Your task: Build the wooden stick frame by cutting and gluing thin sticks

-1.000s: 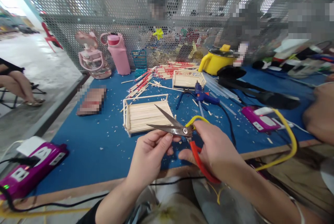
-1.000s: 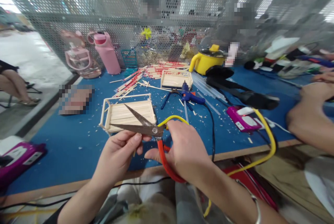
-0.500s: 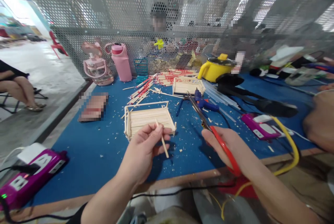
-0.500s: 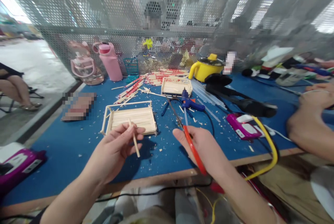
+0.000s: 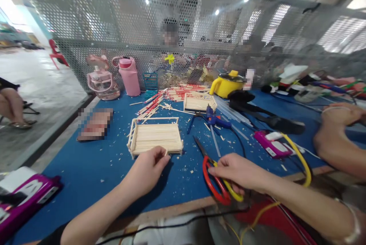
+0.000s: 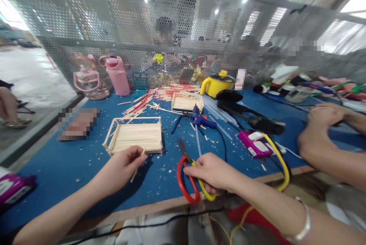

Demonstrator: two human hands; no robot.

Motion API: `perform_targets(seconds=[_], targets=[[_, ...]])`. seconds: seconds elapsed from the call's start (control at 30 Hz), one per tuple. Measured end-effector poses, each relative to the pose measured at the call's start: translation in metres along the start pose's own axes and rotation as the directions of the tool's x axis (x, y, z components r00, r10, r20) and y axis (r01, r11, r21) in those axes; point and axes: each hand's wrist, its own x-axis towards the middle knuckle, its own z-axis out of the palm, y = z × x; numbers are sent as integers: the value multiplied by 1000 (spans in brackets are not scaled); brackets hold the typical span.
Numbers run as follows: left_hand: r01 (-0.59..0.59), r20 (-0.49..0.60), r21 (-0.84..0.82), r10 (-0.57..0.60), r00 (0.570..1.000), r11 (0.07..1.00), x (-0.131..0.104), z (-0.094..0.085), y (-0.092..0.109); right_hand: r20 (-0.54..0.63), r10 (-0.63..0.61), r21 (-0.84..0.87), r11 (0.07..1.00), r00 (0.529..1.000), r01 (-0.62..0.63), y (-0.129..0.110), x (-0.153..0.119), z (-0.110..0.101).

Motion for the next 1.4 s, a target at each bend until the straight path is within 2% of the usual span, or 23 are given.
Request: perform_targets(seconds=[0.1, 0.13, 0.17, 0.23, 0.27, 0.33, 0.4, 0.47, 0.57, 0.7, 0.73, 0.8, 0.97, 1.07, 1.23, 1.4], targets=[[50, -31, -47, -51, 998, 998, 4, -11, -3, -88, -29, -148, 989, 996, 15, -16, 14, -10], [76, -18, -107, -78, 997, 991, 5, -15, -2, -134, -76, -263, 964, 988, 38, -24, 16, -14], [105, 9, -193, -105, 994, 976, 5, -17, 0, -197, -178, -381, 920, 964, 92, -33, 15, -17], [159, 62, -400, -146, 987, 903, 6, -21, 9, -292, -448, -495, 827, 845, 267, -52, 12, -17], [176, 72, -494, -161, 984, 852, 7, -22, 16, -284, -521, -451, 814, 805, 367, -61, 10, -15], [169, 34, -605, -187, 982, 778, 15, -23, 32, -188, -546, -202, 835, 816, 512, -78, 10, -5], [139, -20, -623, -194, 981, 769, 26, -21, 46, -72, -539, 72, 836, 839, 543, -90, 16, 7], [101, -38, -606, -156, 987, 789, 40, -19, 57, -20, -530, 249, 818, 848, 518, -95, 24, 14], [75, -31, -594, -117, 993, 801, 57, -16, 60, -64, -491, 408, 781, 869, 472, -92, 38, 10], [8, -238, -492, -143, 961, 871, 61, -12, 42, -193, -365, 592, 697, 911, 404, -84, 56, -2], [-16, -268, -441, -115, 957, 897, 59, -11, 35, -198, -337, 610, 692, 920, 385, -82, 61, -3], [-70, -246, -353, -20, 969, 933, 52, -7, 24, -183, -312, 615, 704, 932, 356, -80, 69, 0], [-210, -224, -264, 152, 963, 941, 35, 3, 11, -158, -344, 550, 748, 926, 372, -79, 78, 13], [-243, -254, -179, 194, 948, 953, 33, 8, 10, -129, -389, 493, 773, 912, 399, -79, 77, 15], [-304, -305, -80, 267, 914, 949, 34, 14, 11, -65, -385, 508, 781, 921, 363, -77, 77, 17], [-249, -324, -48, 221, 920, 967, 34, 16, 13, -69, -354, 565, 756, 933, 329, -78, 77, 20]])
